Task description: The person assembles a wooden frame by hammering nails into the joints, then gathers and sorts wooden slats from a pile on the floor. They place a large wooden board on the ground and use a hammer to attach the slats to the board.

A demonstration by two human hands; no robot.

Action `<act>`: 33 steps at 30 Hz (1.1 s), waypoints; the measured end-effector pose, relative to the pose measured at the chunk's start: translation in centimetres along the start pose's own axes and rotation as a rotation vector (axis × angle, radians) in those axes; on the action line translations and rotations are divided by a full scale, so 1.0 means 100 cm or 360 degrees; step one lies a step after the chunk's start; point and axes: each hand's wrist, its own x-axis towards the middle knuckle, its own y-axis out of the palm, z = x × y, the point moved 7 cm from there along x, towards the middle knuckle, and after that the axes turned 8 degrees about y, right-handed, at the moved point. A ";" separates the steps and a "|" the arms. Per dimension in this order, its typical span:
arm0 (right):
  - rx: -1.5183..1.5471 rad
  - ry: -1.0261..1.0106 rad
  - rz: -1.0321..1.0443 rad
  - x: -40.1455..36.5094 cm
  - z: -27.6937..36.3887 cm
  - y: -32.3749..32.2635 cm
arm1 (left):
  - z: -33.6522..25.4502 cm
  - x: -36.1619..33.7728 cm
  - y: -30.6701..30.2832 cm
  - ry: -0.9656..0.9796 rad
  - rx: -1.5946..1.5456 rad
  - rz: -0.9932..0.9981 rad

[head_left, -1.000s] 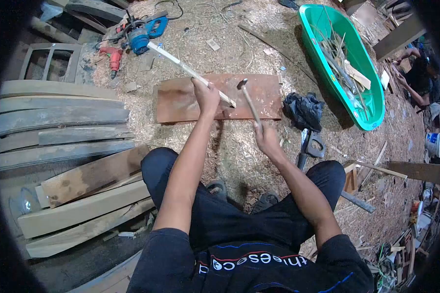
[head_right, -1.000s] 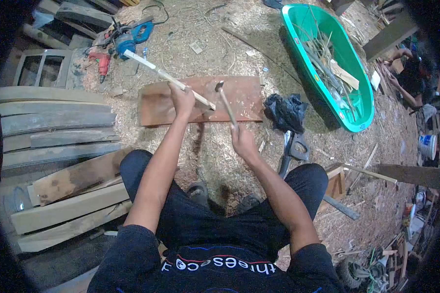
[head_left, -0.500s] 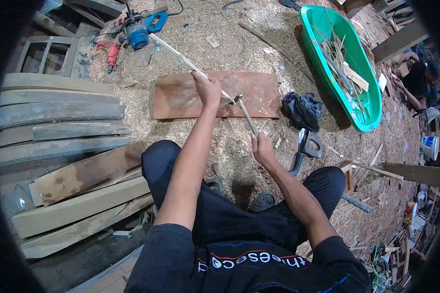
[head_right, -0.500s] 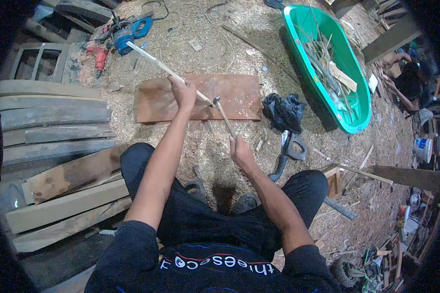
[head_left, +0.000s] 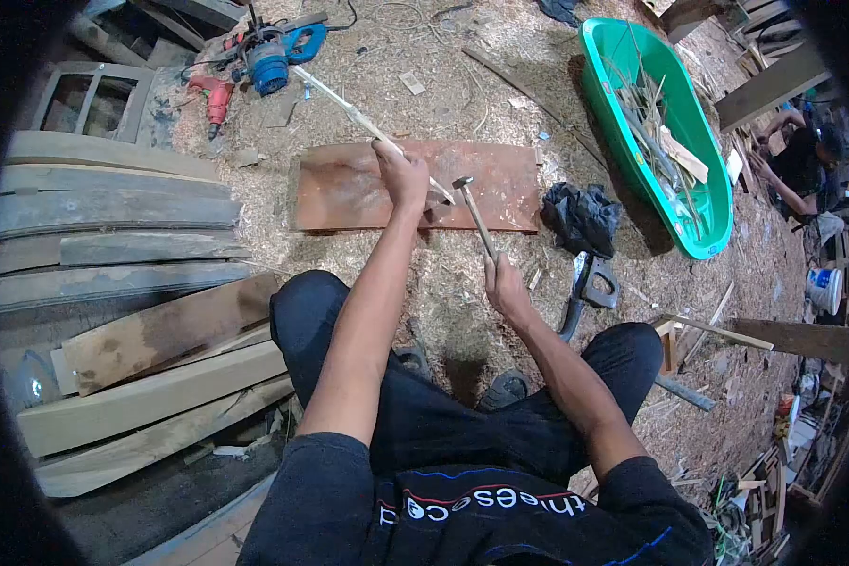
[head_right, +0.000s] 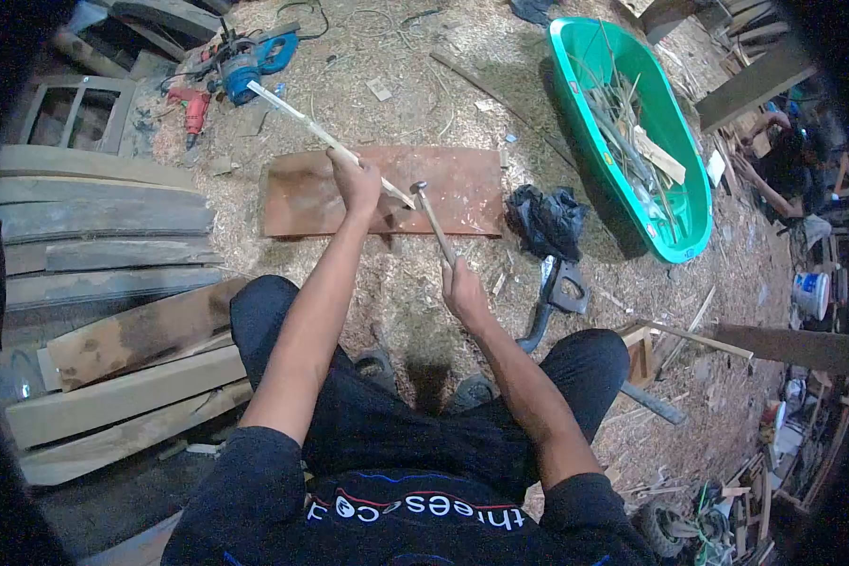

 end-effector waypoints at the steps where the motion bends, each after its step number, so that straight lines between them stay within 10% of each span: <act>1: -0.0014 0.0000 0.0011 0.000 0.000 0.000 | -0.002 0.000 -0.001 -0.0016 -0.0024 0.0017; 5: 0.0176 0.0187 -0.0067 0.003 -0.006 -0.002 | 0.002 -0.001 -0.008 0.0041 0.0026 -0.0116; 19: 0.0915 0.0685 -0.0298 0.095 0.034 -0.040 | 0.062 -0.035 0.058 -0.1508 -0.1825 -0.0335; 31: 0.1794 0.0876 -0.0516 0.180 0.042 -0.056 | 0.016 -0.028 0.084 -0.1407 -0.1550 -0.0128; 33: 0.1720 0.0874 -0.0576 0.184 0.034 -0.053 | 0.029 -0.026 0.081 -0.1235 -0.1021 0.0545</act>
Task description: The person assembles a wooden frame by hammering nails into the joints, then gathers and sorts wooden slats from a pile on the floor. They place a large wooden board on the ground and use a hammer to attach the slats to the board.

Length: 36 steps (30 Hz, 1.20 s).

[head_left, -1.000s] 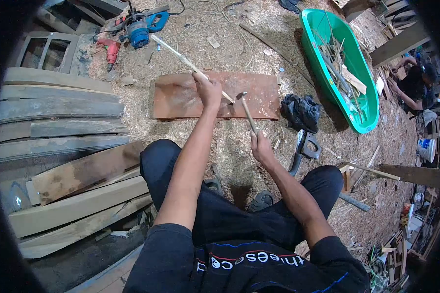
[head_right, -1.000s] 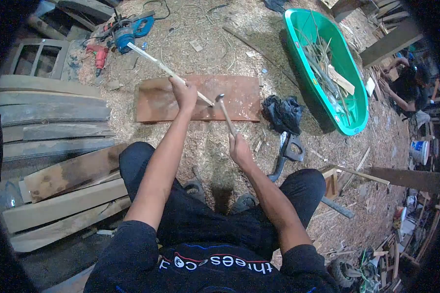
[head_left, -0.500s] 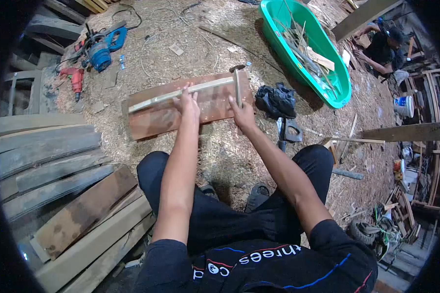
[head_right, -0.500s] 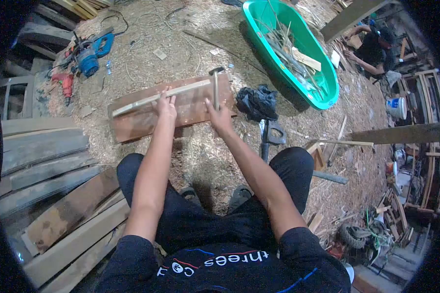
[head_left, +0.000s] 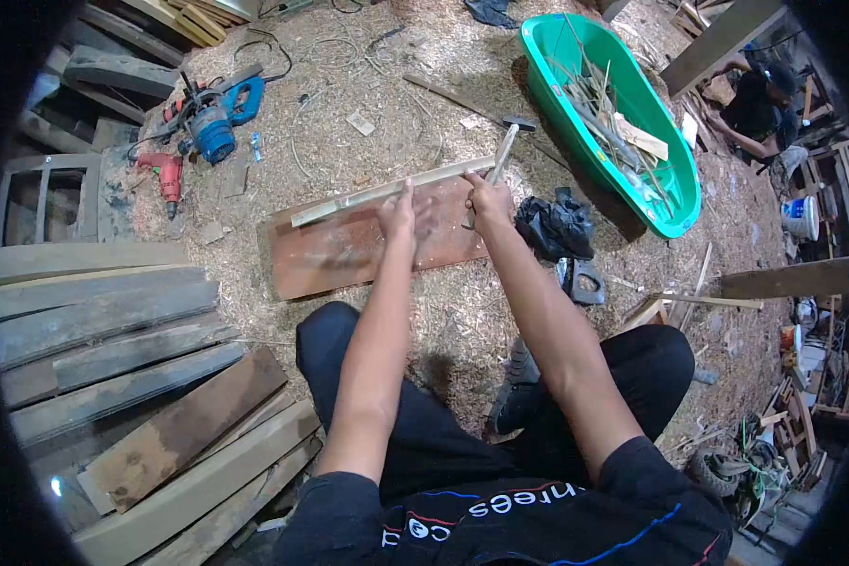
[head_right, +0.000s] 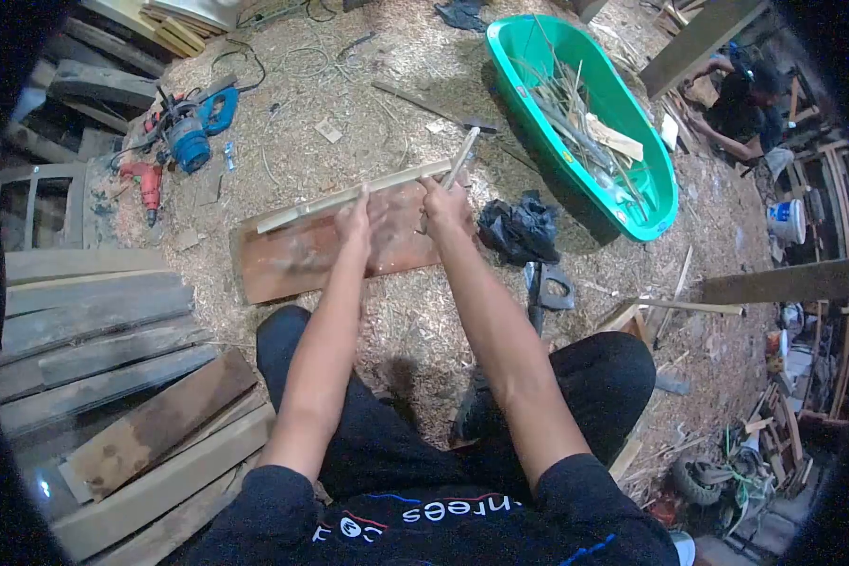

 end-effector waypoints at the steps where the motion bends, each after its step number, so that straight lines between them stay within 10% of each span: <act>1: -0.0090 -0.0079 -0.0037 0.006 -0.002 0.001 | -0.001 0.002 -0.007 -0.0035 0.0351 0.0173; 5: -0.0250 -0.0001 0.0032 0.032 -0.022 0.028 | -0.050 0.003 -0.019 0.0678 0.1923 0.0304; 8: -0.0119 0.0004 0.0236 0.069 -0.056 0.057 | -0.043 0.018 -0.008 0.1518 0.1921 0.0147; 12: -0.0209 -0.0291 0.0307 0.091 -0.079 0.069 | -0.032 0.029 0.022 0.1619 0.2235 0.0083; 16: -0.0738 -0.0369 0.0171 0.065 -0.037 0.040 | -0.014 0.051 0.030 0.0969 0.1901 0.0333; 25: -0.0934 -0.1019 0.0246 0.025 -0.029 -0.009 | 0.029 0.060 0.036 0.1570 0.2102 -0.0144; 36: -0.1194 -0.0951 0.0289 -0.037 -0.045 -0.031 | 0.019 0.074 0.047 0.1251 0.2069 0.0074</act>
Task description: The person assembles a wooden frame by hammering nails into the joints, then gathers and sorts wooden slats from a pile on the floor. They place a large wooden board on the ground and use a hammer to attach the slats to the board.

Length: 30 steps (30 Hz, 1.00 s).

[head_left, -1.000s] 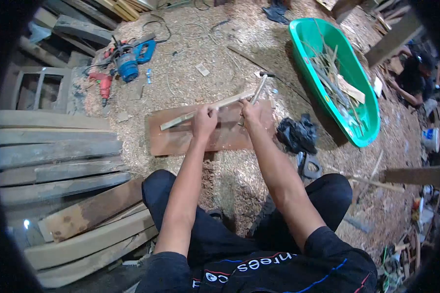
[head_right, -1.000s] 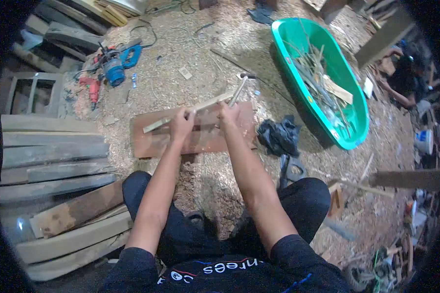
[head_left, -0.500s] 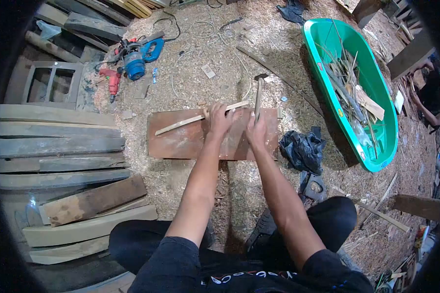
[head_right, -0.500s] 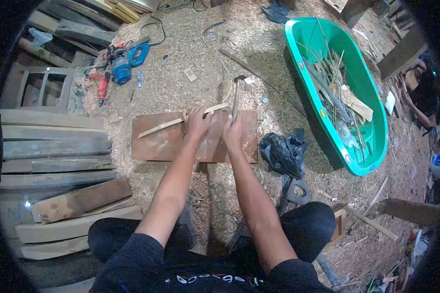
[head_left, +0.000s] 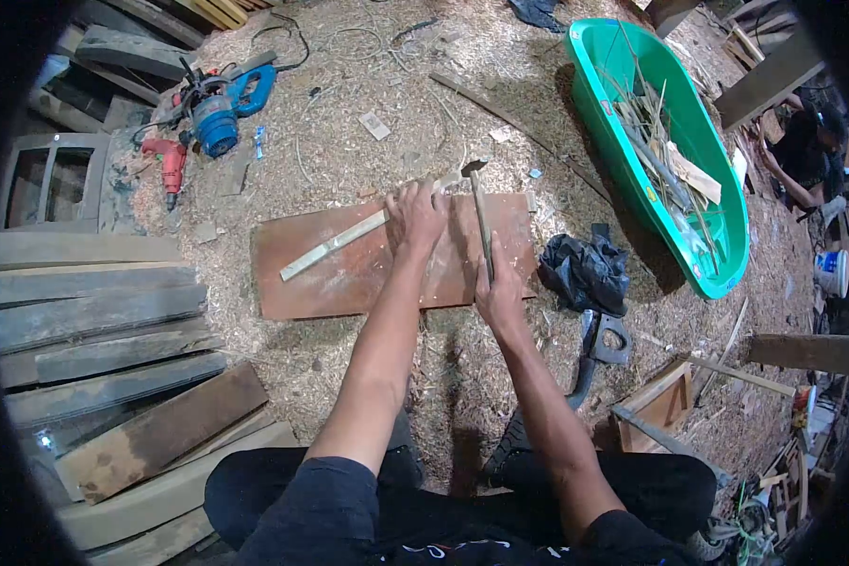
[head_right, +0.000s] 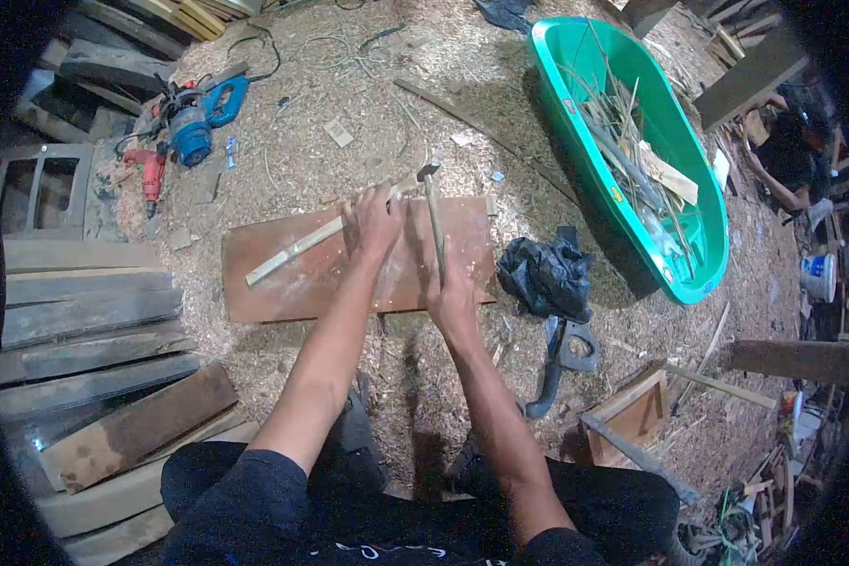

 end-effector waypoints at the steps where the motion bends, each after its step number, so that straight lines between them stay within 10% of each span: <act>1: -0.0016 -0.0024 -0.0018 -0.002 -0.001 0.003 | -0.002 0.000 -0.002 0.0023 -0.0006 -0.0009; 30: -0.0017 -0.0101 -0.0183 -0.028 -0.013 0.021 | -0.007 -0.026 -0.029 0.0368 -0.0183 -0.0496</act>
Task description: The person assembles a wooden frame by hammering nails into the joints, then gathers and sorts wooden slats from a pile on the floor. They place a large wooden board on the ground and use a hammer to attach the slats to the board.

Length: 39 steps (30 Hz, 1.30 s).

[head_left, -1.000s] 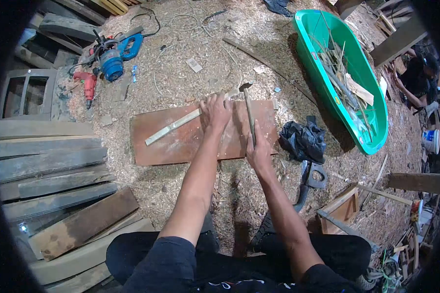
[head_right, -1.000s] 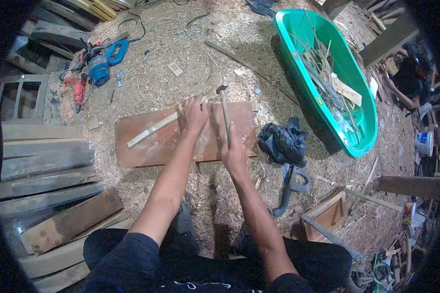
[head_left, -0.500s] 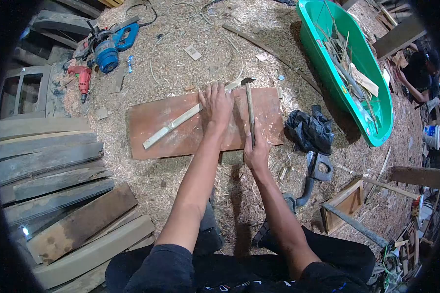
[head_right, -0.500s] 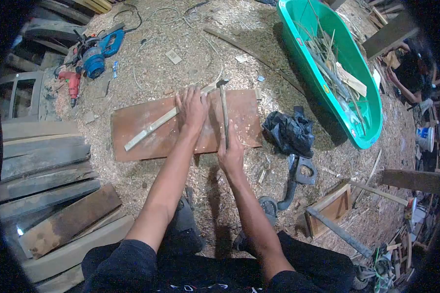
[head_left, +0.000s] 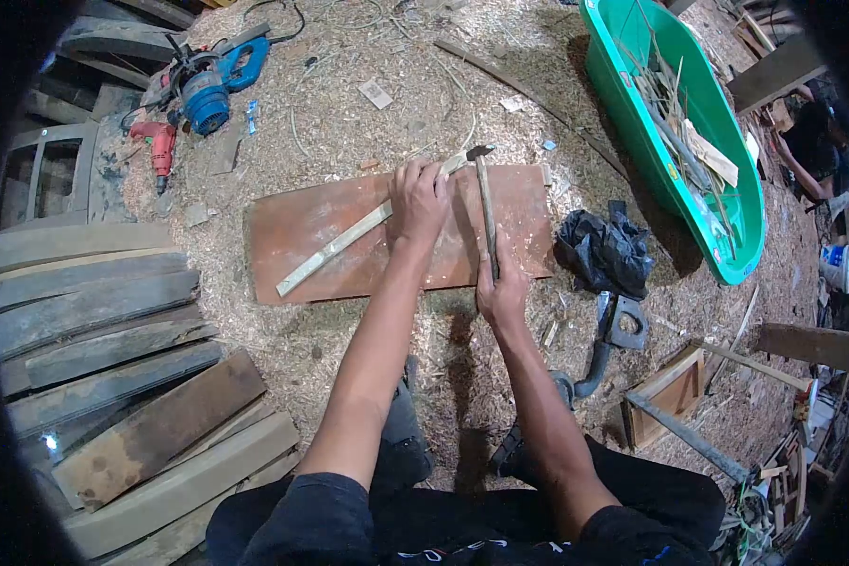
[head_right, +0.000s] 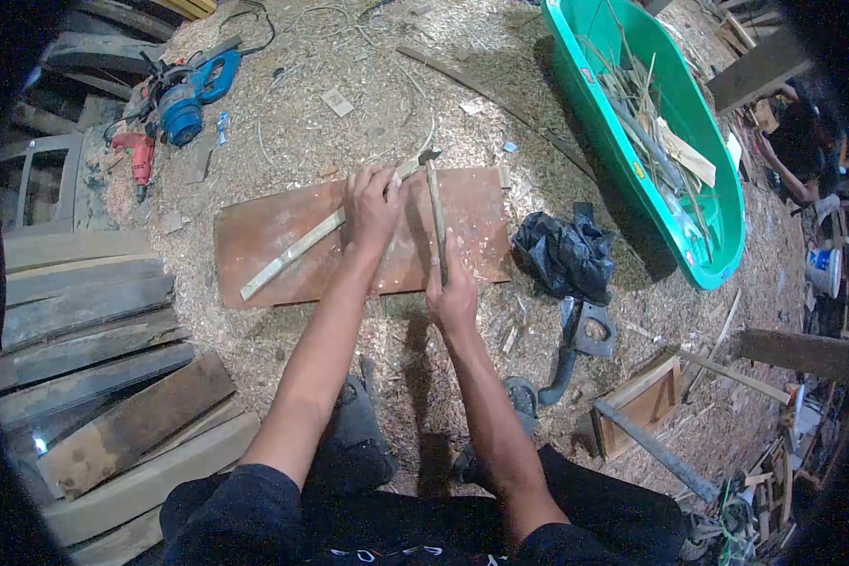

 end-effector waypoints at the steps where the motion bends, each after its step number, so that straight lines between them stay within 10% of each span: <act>1: -0.0010 -0.0013 0.0002 0.000 0.001 0.000 | 0.001 -0.001 0.002 -0.0057 0.0008 0.0006; 39: -0.0101 -0.0159 0.0110 0.003 0.011 -0.002 | -0.002 -0.007 0.006 -0.0120 0.0241 0.0227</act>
